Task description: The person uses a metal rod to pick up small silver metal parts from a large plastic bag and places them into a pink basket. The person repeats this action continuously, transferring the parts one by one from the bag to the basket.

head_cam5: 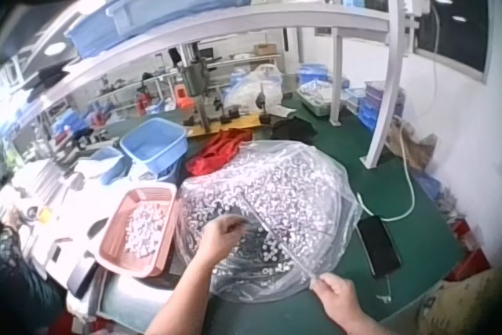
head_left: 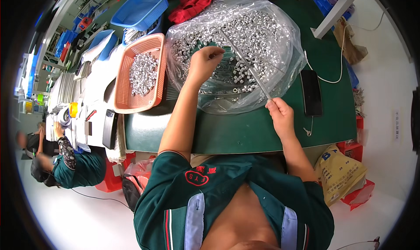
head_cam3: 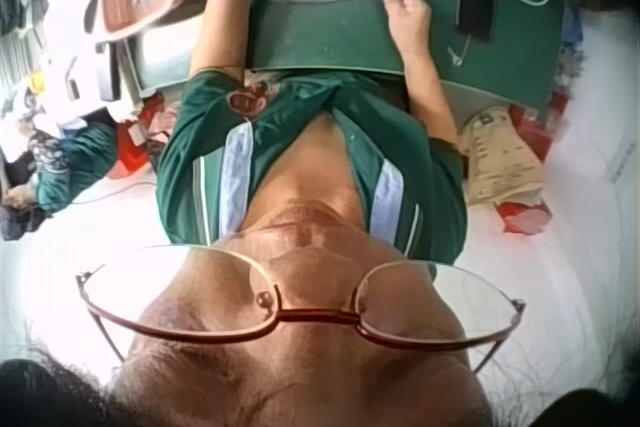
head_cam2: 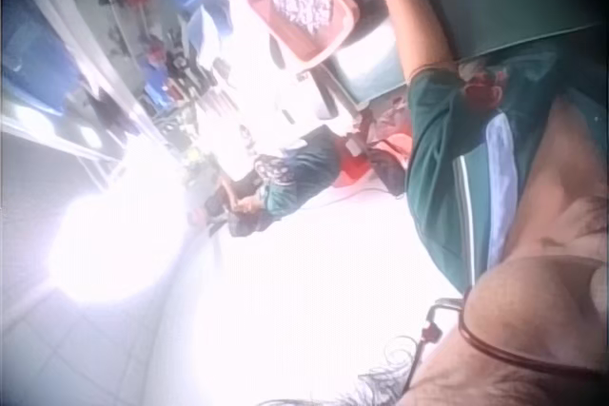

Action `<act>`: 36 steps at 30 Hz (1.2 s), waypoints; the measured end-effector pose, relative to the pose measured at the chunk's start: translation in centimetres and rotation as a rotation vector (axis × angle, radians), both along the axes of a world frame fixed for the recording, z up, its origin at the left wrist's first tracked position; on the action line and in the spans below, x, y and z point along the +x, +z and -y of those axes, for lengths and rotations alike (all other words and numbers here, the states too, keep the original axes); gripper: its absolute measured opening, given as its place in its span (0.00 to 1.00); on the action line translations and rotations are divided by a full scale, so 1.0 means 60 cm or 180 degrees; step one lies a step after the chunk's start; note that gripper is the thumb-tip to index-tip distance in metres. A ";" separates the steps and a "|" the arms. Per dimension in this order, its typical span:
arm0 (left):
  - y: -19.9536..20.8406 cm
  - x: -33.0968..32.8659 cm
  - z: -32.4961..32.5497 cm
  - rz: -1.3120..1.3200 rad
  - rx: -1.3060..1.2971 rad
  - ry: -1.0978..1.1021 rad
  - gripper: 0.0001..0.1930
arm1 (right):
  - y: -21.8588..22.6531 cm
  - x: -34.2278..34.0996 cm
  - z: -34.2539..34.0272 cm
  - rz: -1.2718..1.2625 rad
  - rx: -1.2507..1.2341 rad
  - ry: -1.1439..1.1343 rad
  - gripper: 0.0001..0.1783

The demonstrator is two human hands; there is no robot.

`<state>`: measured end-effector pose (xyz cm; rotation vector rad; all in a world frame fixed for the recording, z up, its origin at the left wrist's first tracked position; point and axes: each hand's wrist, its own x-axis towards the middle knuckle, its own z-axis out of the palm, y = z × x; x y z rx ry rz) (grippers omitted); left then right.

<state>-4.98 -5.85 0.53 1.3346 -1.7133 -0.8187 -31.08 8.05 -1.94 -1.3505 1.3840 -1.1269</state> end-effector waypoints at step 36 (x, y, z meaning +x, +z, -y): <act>0.004 0.088 -0.008 -0.3235 0.0389 -0.0665 0.08 | 0.000 0.010 -0.006 -0.0727 -0.0509 0.0380 0.08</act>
